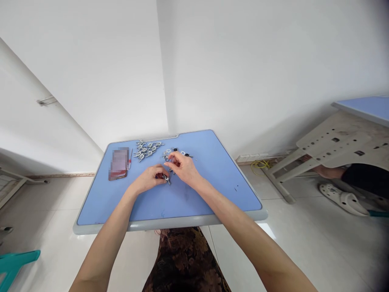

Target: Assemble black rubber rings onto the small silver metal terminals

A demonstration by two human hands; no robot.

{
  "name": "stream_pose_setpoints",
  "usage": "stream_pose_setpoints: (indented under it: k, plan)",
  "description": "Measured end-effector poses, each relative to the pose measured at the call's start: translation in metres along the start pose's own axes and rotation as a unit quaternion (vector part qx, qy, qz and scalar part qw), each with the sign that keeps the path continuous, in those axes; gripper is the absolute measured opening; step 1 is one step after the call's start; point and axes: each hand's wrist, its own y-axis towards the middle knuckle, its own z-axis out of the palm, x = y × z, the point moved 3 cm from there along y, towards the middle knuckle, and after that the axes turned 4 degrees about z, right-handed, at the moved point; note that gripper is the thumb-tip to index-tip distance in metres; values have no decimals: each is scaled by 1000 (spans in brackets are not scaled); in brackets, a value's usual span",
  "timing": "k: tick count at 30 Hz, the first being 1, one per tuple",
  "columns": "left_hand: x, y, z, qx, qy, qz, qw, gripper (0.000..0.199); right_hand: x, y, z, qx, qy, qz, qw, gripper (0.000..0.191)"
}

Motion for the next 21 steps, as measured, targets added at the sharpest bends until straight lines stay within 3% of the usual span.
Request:
stream_pose_setpoints:
  k: [15, 21]
  plan:
    - [-2, 2, 4, -19, -6, 20, 1000, 8, 17, -6, -3, 158, 81, -61, 982, 20]
    - [-3, 1, 4, -22, -20, 10, 1000, 7, 12, -6, -7, 132, 66, -37, 988, 4]
